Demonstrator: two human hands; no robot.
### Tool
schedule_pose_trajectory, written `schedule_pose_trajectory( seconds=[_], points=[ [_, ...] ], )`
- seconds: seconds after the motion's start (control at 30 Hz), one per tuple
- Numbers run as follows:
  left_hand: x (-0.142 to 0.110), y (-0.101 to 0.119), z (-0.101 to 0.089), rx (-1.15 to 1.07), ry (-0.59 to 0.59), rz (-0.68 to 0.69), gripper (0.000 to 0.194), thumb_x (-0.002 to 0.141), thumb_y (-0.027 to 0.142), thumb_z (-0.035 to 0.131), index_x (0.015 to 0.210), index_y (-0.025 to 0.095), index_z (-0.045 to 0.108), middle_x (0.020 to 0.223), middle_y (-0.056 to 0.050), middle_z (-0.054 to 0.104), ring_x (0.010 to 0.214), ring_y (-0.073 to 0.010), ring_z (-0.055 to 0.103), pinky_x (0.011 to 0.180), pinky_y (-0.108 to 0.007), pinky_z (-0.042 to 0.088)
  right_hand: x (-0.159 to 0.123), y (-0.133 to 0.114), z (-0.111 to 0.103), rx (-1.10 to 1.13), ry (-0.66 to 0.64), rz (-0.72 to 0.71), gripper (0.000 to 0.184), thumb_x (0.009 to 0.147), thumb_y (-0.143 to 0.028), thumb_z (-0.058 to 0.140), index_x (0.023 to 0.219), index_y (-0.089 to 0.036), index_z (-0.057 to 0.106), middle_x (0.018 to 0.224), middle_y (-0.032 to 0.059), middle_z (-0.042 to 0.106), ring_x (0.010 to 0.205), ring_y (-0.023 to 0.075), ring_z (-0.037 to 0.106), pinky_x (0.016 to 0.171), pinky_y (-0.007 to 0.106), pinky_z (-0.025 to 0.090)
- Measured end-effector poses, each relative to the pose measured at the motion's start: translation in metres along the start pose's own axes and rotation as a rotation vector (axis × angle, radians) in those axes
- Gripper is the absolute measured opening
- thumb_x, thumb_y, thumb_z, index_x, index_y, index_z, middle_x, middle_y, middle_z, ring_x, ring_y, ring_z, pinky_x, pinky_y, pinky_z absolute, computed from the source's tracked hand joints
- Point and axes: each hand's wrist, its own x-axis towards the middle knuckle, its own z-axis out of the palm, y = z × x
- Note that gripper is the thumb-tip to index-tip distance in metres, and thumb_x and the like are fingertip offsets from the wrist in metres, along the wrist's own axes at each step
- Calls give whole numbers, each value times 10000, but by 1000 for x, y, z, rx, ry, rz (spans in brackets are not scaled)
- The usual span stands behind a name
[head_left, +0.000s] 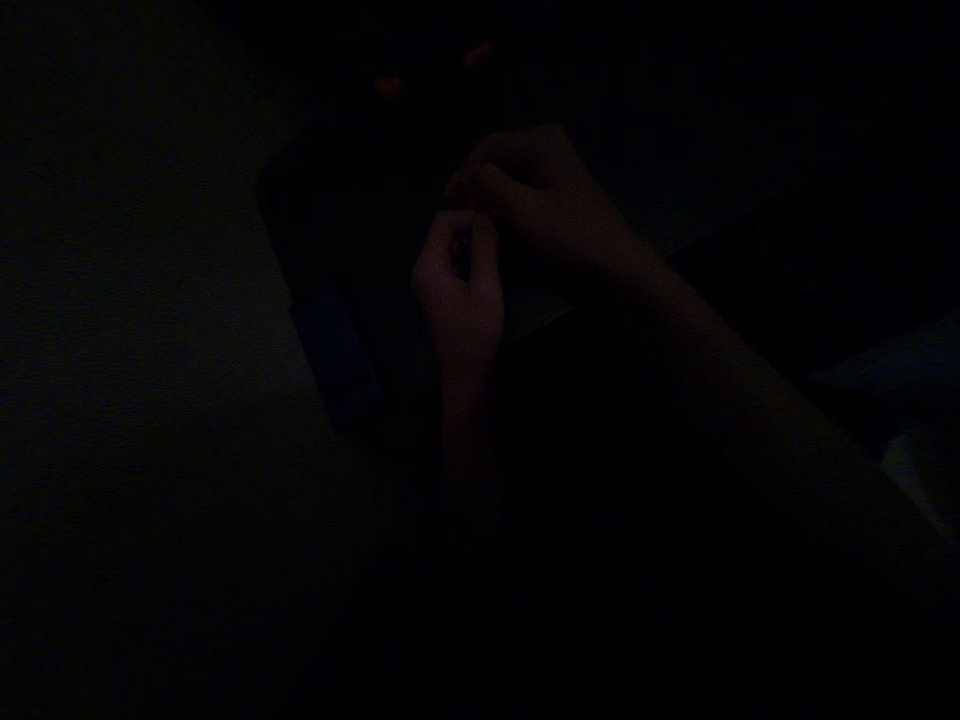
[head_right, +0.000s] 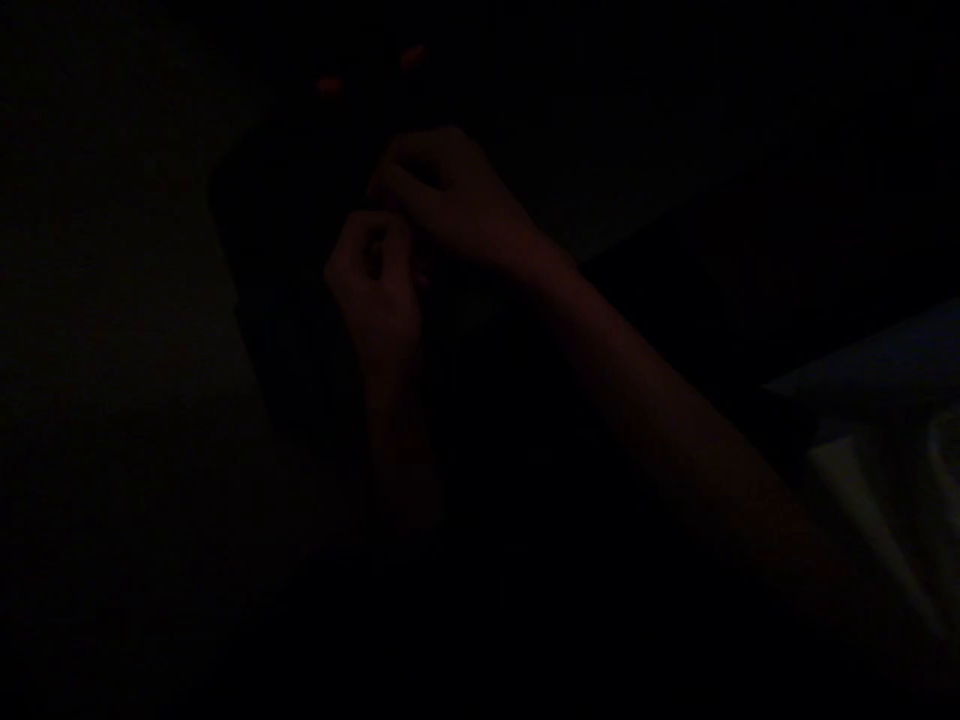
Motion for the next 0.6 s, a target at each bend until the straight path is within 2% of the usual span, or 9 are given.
schedule_pose_trajectory(
  seconds=[0.23, 0.43, 0.6],
  points=[
    [0, 3, 0, 57, -6, -44, 379, 957, 610, 587, 789, 270, 575, 729, -1, 618, 751, -203, 616, 611, -346, 456, 2, 1, 0, 23, 10, 63, 168, 784, -323, 613, 639, -341, 695, 788, -14, 758, 833, 250, 670, 724, 363, 462],
    [1, 0, -1, -11, -30, -4, 444, 910, 681, 604, 781, 257, 579, 720, 5, 605, 703, -177, 602, 610, -349, 459, 1, 0, 1, 10, 7, 39, 214, 808, -288, 565, 647, -339, 697, 789, -5, 748, 830, 250, 684, 729, 368, 459],
    [0, 2, -1, -1, -34, -42, 400, 933, 634, 613, 777, 270, 560, 694, 9, 596, 727, -193, 593, 616, -356, 446, 1, 1, 0, -20, -9, 20, 232, 830, -258, 539, 693, -318, 717, 796, -4, 745, 841, 244, 686, 736, 362, 469]
  ],
)
